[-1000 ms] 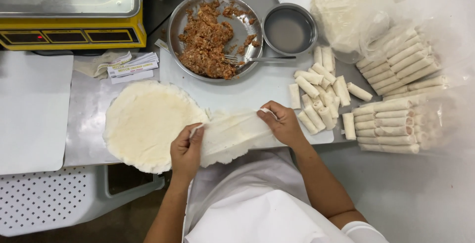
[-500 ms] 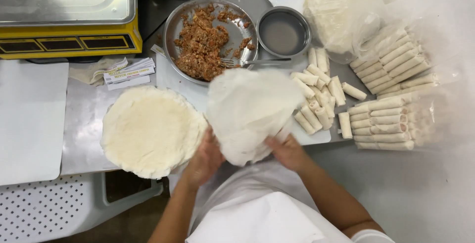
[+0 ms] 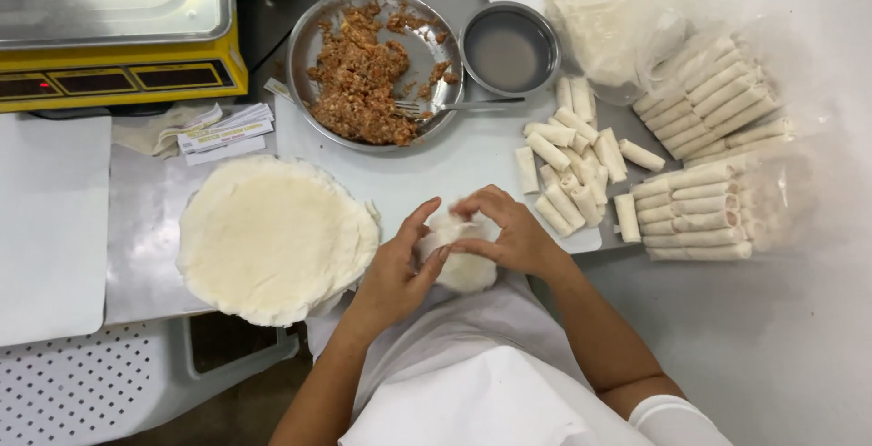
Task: Manually preparing lumpia by peeling wrappers, adding filling, and rolling them into cylinders.
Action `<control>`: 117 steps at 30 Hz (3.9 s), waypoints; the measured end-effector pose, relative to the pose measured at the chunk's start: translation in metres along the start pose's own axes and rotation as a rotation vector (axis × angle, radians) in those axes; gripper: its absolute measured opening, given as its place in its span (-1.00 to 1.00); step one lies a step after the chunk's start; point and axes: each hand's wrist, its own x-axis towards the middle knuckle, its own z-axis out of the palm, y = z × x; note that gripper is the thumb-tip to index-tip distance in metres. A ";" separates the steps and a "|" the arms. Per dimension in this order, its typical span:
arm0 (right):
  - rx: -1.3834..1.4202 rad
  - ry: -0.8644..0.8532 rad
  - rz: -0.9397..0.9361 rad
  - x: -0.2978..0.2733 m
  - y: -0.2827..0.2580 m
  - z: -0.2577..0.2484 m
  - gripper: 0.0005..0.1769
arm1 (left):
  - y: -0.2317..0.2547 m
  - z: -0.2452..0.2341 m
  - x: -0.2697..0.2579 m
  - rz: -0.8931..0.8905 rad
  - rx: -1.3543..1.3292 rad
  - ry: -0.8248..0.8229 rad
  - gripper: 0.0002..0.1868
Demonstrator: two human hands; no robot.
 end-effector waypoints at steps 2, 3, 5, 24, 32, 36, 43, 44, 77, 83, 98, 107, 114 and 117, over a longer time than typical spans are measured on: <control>0.073 0.071 -0.098 0.008 0.006 0.004 -0.80 | -0.018 -0.004 -0.003 0.007 0.071 0.086 -0.33; 0.077 0.066 -0.103 0.009 0.009 0.006 -0.80 | -0.012 -0.010 -0.002 0.005 0.074 0.093 -0.33; 0.146 0.099 -0.006 0.004 0.015 0.008 -0.85 | -0.001 -0.018 -0.002 0.016 0.056 0.248 -0.58; 0.339 0.543 0.433 -0.026 0.070 0.000 -0.75 | -0.071 -0.129 -0.059 -0.211 -0.078 0.863 -0.90; -0.183 0.121 0.395 -0.017 0.048 0.007 -0.78 | -0.097 -0.148 -0.052 -0.017 1.120 0.804 -0.30; -0.143 0.004 0.067 0.009 -0.012 -0.008 -0.82 | -0.042 -0.070 0.009 0.228 0.537 0.471 -0.08; -0.539 0.277 -0.227 0.010 0.012 -0.069 -0.81 | -0.018 -0.035 0.090 0.461 0.183 0.082 -0.79; -0.602 0.343 -0.235 -0.006 0.016 -0.071 -0.79 | -0.013 -0.037 0.084 0.481 0.180 0.116 -0.79; -1.063 0.016 0.179 0.056 0.113 0.003 -0.44 | -0.111 -0.013 -0.049 0.381 0.949 0.151 -0.72; -1.261 0.193 -0.167 0.119 0.135 0.001 -0.75 | -0.092 0.040 -0.016 0.637 0.718 -0.058 -0.47; -1.083 0.296 -0.350 0.154 0.141 0.008 -0.83 | -0.106 0.040 -0.009 0.777 0.651 0.085 -0.78; -0.486 -0.402 0.065 0.017 0.022 -0.068 -0.77 | -0.100 0.033 -0.014 0.885 0.621 0.156 -0.82; -0.819 -0.514 0.088 0.010 0.011 -0.085 -0.78 | -0.099 0.036 -0.013 0.828 0.636 0.164 -0.80; -0.947 -0.316 -0.002 0.056 0.015 -0.086 -0.80 | -0.081 0.035 -0.006 0.755 0.657 0.193 -0.76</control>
